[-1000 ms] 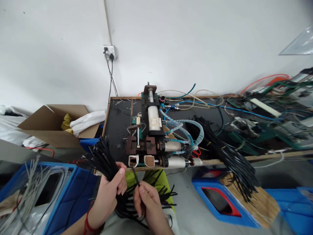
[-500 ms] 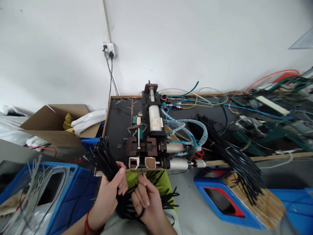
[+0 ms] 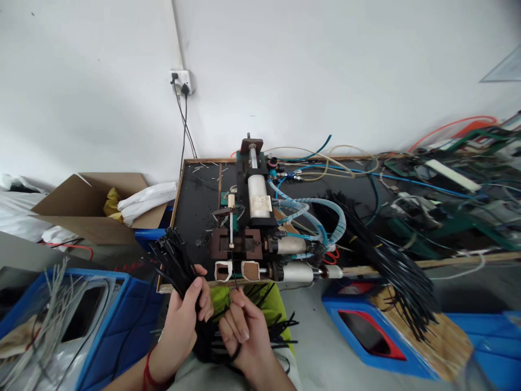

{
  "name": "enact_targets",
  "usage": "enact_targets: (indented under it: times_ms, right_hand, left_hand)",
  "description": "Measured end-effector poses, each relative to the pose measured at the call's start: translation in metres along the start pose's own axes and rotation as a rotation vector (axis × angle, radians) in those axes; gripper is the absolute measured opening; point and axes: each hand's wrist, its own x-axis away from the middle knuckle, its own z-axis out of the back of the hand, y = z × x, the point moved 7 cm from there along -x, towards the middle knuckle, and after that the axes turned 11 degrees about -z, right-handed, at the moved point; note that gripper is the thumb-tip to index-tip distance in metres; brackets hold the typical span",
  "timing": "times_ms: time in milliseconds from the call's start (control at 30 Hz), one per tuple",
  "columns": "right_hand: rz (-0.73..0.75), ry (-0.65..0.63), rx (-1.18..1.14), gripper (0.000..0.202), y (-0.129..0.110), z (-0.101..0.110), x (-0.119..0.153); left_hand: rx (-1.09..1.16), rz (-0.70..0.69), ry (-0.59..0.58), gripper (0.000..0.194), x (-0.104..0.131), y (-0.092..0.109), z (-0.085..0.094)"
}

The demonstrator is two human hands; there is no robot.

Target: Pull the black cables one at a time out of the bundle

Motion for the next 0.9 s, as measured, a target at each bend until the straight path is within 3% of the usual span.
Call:
enact_targets:
  times_ms: [233,400,567,700,900]
  right_hand:
    - [-0.011,-0.021,0.014,0.024,0.001,-0.001,-0.002]
    - [0.040,0.040,0.138,0.026,0.001,0.001,-0.002]
    - [0.246,0.241,0.561,0.037,-0.014,0.010,0.004]
    - [0.310,0.445,0.991,0.053,-0.029,0.011,0.014]
    - [0.349,0.526,1.266,0.055,-0.036,0.002,0.025]
  left_hand:
    - [-0.022,0.049,-0.019,0.031,0.003,-0.001,-0.002]
    - [-0.047,0.040,-0.010,0.038,0.004,0.002,0.001]
    - [-0.067,0.043,0.009,0.039,0.007,0.001,0.005]
    - [-0.048,0.043,0.014,0.041,0.010,0.002,0.003]
    - [-0.039,0.006,-0.023,0.038,0.011,0.004,0.002]
